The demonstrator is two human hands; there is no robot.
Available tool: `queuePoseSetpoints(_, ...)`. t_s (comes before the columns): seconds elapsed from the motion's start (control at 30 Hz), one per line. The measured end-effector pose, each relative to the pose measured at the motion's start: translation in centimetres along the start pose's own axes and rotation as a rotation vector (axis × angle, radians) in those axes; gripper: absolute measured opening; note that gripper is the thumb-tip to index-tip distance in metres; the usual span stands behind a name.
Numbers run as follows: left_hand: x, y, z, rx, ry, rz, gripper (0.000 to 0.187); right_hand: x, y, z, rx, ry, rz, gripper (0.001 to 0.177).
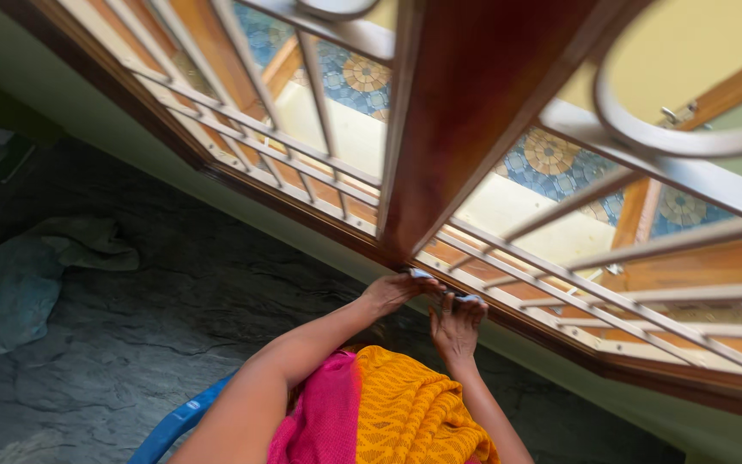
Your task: The person wipes the wooden frame and metal grills of a window using a blue cloth. They systematically clean the horizontal and vertical bars of the frame and the decorative metal grills, moving from the center to the edges and corners.
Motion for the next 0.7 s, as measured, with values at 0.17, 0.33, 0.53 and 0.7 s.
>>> queuePoseSetpoints(0.17,-1.7,-6.9,3.9,0.113,-0.375,0.150,0.075,-2.4,3.5,4.0,0.290,-0.060,0.233,0.052)
queuePoseSetpoints(0.33,-1.1,-10.5,5.9,0.342,-0.447,0.099,0.070,-2.9,7.9,6.5,0.625,-0.272,0.019,0.051)
queuePoseSetpoints(0.53,1.0,-8.4,5.2,0.615,-0.607,-0.133,0.070,3.2,11.8,9.0,0.611,-0.311,-0.222,0.049)
queuePoseSetpoints(0.7,4.4,-3.1,7.9,0.718,-0.552,-0.426,0.071,12.9,18.0,12.3,0.566,-0.380,-0.435,0.048)
Point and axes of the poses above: each hand's wrist, its own y-axis towards the middle knuckle, its own x-axis out of the back of the hand, z = x × y, the point moved 1 cm from there along y, towards the middle knuckle, and after that the axes turned 10 degrees about -x, right-handed, at the moved point
